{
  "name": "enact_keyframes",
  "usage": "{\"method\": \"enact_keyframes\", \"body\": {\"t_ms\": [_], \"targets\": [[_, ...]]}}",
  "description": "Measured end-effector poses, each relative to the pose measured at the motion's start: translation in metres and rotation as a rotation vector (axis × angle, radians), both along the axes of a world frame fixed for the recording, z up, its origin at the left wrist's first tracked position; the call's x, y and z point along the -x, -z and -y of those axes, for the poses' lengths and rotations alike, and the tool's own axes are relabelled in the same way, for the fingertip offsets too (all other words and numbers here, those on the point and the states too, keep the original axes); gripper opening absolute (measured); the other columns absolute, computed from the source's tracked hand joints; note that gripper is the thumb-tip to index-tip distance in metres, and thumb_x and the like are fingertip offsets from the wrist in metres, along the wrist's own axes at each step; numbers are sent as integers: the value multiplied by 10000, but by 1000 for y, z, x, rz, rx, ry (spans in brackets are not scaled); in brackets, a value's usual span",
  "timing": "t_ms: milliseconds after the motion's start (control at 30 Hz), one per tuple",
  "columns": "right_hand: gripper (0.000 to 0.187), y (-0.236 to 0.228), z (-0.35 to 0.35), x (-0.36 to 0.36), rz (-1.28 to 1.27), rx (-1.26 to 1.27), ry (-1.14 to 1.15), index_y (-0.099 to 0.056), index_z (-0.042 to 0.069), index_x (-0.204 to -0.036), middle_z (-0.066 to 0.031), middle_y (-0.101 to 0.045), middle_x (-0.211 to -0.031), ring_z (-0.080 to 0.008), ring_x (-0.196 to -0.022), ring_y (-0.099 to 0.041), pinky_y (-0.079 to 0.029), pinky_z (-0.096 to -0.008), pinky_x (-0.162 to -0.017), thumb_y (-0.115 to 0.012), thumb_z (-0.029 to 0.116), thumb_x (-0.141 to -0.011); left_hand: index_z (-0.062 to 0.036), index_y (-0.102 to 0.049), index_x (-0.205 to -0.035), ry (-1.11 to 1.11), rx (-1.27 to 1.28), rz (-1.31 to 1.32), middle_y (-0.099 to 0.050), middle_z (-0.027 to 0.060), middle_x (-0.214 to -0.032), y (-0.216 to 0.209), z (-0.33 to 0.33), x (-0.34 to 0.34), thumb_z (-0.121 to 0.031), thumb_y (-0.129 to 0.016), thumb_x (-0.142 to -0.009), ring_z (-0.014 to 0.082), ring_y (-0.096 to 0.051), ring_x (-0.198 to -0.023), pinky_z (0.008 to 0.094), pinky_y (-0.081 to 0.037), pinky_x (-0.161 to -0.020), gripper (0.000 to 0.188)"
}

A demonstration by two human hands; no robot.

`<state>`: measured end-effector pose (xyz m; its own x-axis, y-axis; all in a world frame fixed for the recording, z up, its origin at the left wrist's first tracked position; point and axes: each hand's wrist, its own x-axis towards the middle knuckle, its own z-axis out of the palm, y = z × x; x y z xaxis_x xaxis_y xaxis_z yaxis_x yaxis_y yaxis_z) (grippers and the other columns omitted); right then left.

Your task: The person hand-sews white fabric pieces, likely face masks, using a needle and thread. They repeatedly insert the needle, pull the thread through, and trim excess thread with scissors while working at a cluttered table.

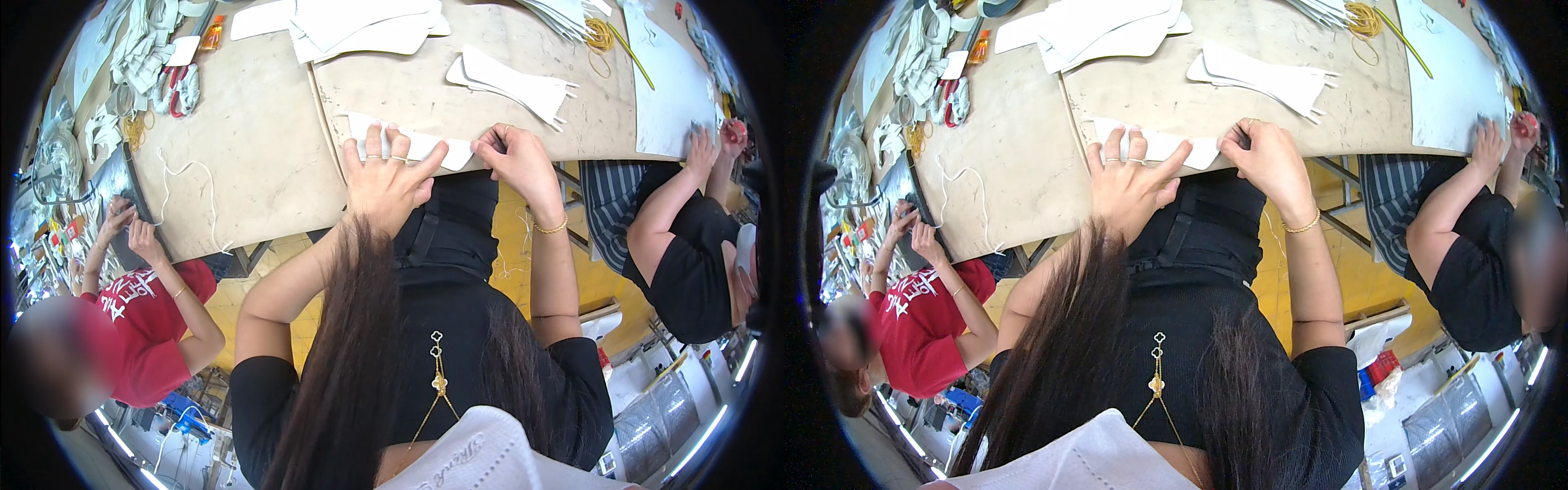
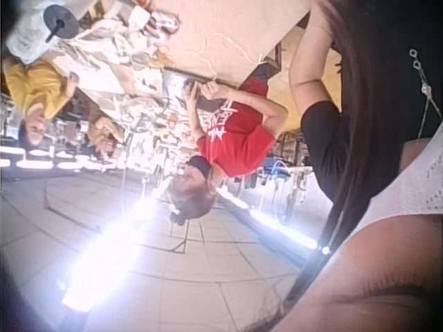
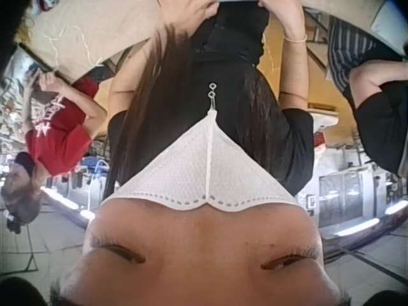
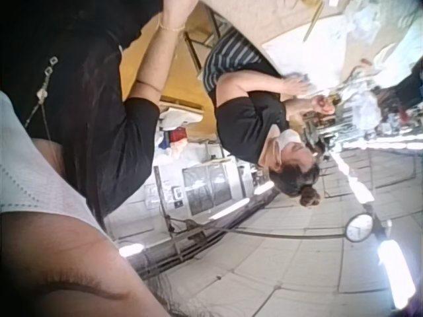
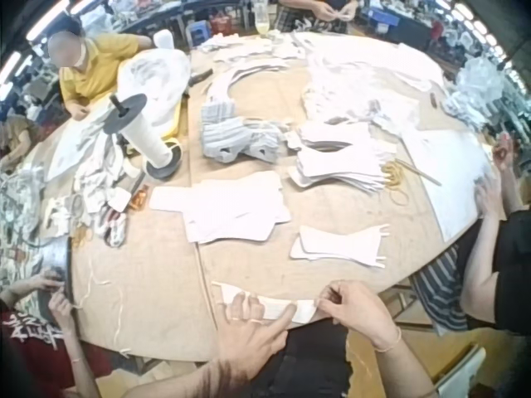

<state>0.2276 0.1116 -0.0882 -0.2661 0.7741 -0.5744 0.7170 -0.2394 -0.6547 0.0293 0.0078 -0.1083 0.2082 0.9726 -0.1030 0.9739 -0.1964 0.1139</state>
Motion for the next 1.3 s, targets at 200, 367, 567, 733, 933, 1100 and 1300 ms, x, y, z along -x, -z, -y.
{"method": "enact_keyframes", "body": {"t_ms": [200, 367, 567, 733, 933, 1100, 1300], "targets": [[286, 0, 4, 0, 185, -120, -97, -664, -31, -838, -201, -681, -739, -320, -674, -690, -543, -386, -658, -721, 244, -892, -414, -558, -1399, 5, -87, 37, -564, 170, -1186, 1, -6, 2, -385, -758, -828, 385, -524, -1176, 582, -376, -950, 605], [213, -1, 6, -5, 244, -424, -288, -650, 16, -912, -163, -701, -885, -367, -828, -687, -547, -427, -708, -706, 222, -903, -236, -661, -1293, 18, 22, 225, -578, 84, -1036, -3, -5, 6, -298, -719, -877, 274, -569, -1055, 479, -389, -943, 424], [167, 9, -28, -8, 201, -761, -562, -626, 65, -913, -84, -674, -903, -302, -809, -693, -550, -413, -682, -706, 210, -890, -87, -694, -1160, 451, -112, 502, -627, 70, -1122, 10, -43, 11, -172, -674, -899, 224, -591, -1129, 392, -424, -988, 275], [160, 10, -41, -15, 158, -717, -517, -655, 82, -930, -61, -678, -882, -269, -812, -696, -553, -386, -688, -720, 221, -884, -89, -683, -1175, 571, -238, 381, -625, 48, -1277, 24, -64, 1, -217, -684, -894, 203, -563, -1231, 453, -403, -1044, 309], [96, 10, -25, -8, -37, -598, -388, -705, 65, -935, -68, -684, -887, -236, -784, -691, -547, -334, -695, -733, 138, -881, -105, -684, -1193, 448, -131, 329, -613, 41, -1336, 15, -46, 26, -263, -719, -879, 193, -564, -1222, 452, -395, -1017, 354], [130, 20, -12, 11, -33, -744, -332, -698, 87, -974, -63, -661, -907, -282, -805, -683, -548, -371, -694, -735, 107, -851, -131, -669, -1106, 457, -172, 349, -583, 26, -1391, 16, -50, 30, -278, -727, -864, 204, -537, -1244, 472, -390, -1017, 289], [236, 15, -2, 2, 28, -786, -333, -697, 91, -1038, -65, -634, -884, -287, -777, -673, -539, -391, -669, -742, 63, -808, -144, -628, -1025, 474, -112, 342, -558, 34, -1418, 10, -58, 28, -266, -754, -803, 221, -522, -1261, 488, -377, -1020, 283]]}}
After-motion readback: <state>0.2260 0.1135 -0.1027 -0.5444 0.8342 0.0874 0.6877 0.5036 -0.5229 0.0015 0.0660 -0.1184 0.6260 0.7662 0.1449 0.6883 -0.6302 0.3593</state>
